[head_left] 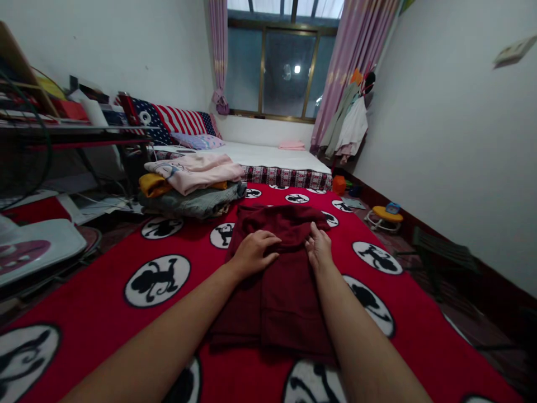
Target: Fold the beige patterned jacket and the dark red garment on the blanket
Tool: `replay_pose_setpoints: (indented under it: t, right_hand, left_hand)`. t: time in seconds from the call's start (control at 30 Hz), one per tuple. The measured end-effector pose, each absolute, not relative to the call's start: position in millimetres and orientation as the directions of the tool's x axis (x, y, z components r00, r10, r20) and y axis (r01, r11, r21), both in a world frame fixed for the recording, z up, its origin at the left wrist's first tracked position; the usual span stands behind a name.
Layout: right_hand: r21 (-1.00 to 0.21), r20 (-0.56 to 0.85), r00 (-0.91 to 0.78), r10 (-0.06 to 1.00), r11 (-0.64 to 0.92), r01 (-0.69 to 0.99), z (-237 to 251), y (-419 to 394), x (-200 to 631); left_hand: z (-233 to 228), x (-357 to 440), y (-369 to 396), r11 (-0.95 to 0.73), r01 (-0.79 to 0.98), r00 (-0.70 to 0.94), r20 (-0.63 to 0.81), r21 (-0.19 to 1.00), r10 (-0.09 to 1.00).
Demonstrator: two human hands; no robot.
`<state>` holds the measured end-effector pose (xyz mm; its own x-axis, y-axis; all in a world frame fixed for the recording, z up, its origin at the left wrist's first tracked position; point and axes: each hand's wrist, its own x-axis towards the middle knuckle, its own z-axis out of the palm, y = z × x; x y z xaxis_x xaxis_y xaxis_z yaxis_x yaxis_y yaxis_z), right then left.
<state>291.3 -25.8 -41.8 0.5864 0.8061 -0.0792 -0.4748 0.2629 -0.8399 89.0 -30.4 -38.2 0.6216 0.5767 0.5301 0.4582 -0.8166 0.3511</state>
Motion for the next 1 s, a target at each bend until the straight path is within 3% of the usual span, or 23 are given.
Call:
replay_pose_setpoints:
  t: [0.1,0.2,0.33,0.43,0.57,0.77,0.87,1.0]
  right_hand:
    - [-0.861,-0.075,0.572,0.817,0.236,-0.45,-42,-25,294]
    - [-0.888,0.035,0.626,0.779,0.312,-0.338,-34,-29,299]
    - [-0.852,0.247,0.76,0.601,0.508,-0.125,-18,-35,304]
    - [-0.903,0.167,0.798,0.579,0.414,-0.111,-18,-36,306]
    - [-0.931,-0.097,0.809,0.58,0.235,-0.28,-37,-31,311]
    - [-0.906,0.069,0.844,0.532,0.387,-0.17,-63,-20,319]
    - [-0.891,0.1,0.844,0.526,0.425,-0.16,-66,-19,320]
    - [-0.882,0.113,0.857,0.503,0.447,-0.146,-65,-21,318]
  left_hand:
    - [-31,86,-29,-0.818,0.485,0.59,0.574,0.311,0.568]
    - [-22,83,-31,-0.837,0.452,0.546,0.647,0.307,0.532]
    - [-5,75,-33,-0.827,0.291,0.457,0.69,0.48,0.561]
    - [-2,68,-21,-0.697,0.359,0.31,0.625,0.621,0.717]
    - [-19,56,9,-0.499,0.658,0.113,0.582,0.564,0.806]
    - [-34,54,33,-0.467,0.743,0.21,0.497,0.479,0.842]
    - [-25,61,44,-0.48,0.612,0.195,0.468,0.629,0.862]
    - [-7,73,70,-0.366,0.334,0.215,0.308,0.868,0.927]
